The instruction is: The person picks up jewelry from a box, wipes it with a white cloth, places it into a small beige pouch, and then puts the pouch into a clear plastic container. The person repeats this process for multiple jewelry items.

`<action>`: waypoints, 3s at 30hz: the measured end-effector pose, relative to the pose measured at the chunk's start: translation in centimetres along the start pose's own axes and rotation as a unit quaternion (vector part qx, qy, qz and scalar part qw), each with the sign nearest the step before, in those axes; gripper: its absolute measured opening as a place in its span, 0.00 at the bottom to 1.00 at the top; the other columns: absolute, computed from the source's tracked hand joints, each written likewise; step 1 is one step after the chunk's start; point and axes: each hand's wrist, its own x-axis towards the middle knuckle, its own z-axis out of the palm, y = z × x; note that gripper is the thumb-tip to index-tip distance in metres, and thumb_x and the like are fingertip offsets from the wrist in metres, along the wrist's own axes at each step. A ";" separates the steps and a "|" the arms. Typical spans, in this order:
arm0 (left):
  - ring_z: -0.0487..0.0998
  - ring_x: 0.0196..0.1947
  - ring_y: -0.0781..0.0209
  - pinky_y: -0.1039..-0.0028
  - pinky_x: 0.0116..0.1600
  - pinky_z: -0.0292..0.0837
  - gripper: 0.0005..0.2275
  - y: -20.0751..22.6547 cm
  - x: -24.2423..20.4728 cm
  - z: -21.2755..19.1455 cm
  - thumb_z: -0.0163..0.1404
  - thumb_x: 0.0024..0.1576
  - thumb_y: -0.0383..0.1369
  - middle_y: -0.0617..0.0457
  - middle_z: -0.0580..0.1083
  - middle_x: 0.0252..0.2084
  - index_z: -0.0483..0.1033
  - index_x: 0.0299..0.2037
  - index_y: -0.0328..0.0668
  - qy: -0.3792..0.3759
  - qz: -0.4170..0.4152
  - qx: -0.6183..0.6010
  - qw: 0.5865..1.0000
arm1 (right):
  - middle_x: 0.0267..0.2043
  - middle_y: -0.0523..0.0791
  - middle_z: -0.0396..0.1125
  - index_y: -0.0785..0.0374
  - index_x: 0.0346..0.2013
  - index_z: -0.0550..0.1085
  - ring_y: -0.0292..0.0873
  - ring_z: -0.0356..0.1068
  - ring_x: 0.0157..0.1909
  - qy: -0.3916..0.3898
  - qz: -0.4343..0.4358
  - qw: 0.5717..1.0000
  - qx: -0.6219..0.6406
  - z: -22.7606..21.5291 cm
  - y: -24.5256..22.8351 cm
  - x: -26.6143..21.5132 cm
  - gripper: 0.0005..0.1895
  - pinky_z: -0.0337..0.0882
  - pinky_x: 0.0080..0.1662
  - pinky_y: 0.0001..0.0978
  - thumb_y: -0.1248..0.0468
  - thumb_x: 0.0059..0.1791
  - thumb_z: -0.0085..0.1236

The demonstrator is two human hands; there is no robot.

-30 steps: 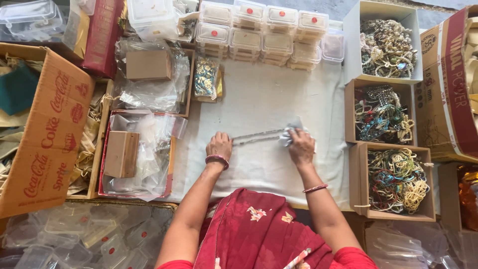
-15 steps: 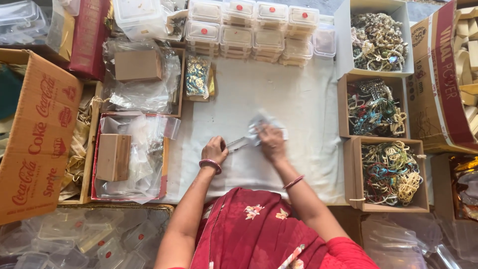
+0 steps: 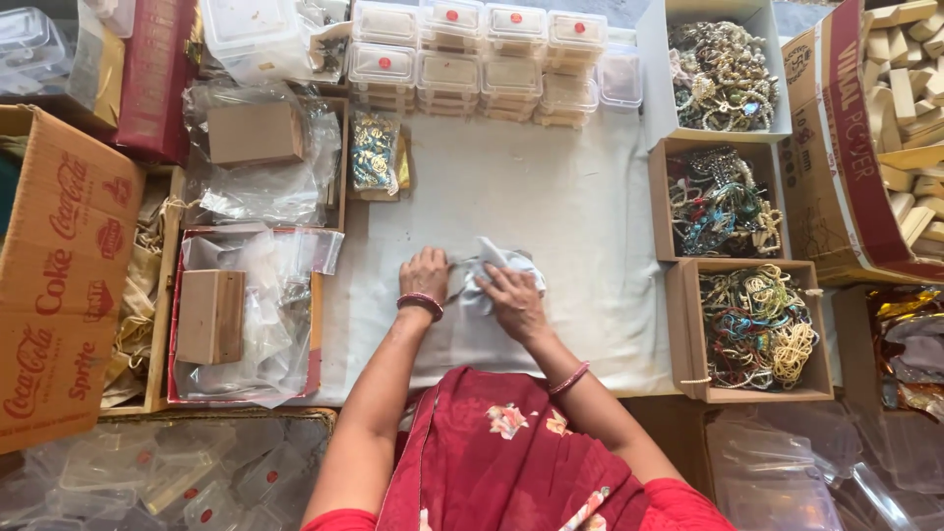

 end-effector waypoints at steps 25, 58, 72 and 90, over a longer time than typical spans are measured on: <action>0.77 0.42 0.49 0.59 0.45 0.73 0.09 -2.5 -3.8 -2.9 0.52 0.59 0.40 0.47 0.74 0.39 0.72 0.38 0.43 0.020 -0.059 -0.031 0.998 | 0.61 0.47 0.68 0.50 0.61 0.74 0.49 0.69 0.58 -0.050 0.201 0.965 -0.162 -2.6 12.7 -2.4 0.22 0.65 0.57 0.49 0.65 0.51 0.57; 0.69 0.27 0.68 0.77 0.34 0.63 0.21 1.6 -0.1 2.1 0.44 0.71 0.46 0.56 0.72 0.28 0.81 0.41 0.33 -0.215 -0.116 -0.676 0.696 | 0.34 0.40 0.71 0.67 0.43 0.76 0.31 0.67 0.33 -0.033 0.257 0.682 0.684 2.8 1.8 1.8 0.11 0.69 0.38 0.24 0.60 0.58 0.58; 0.77 0.37 0.67 0.73 0.47 0.72 0.09 2.2 -1.0 -1.9 0.52 0.65 0.31 0.52 0.78 0.38 0.80 0.46 0.33 -0.209 -0.158 -0.729 0.633 | 0.40 0.44 0.74 0.66 0.42 0.74 0.36 0.73 0.42 0.048 0.290 0.588 0.754 1.0 0.6 2.0 0.06 0.75 0.45 0.29 0.70 0.52 0.62; 0.77 0.38 0.68 0.76 0.44 0.67 0.08 2.5 -1.6 -0.9 0.54 0.63 0.38 0.58 0.80 0.38 0.79 0.44 0.44 -0.194 -0.189 -0.728 0.630 | 0.43 0.45 0.73 0.68 0.39 0.73 0.38 0.75 0.44 0.019 0.268 0.680 0.682 1.5 -0.6 2.1 0.09 0.76 0.47 0.30 0.77 0.47 0.63</action>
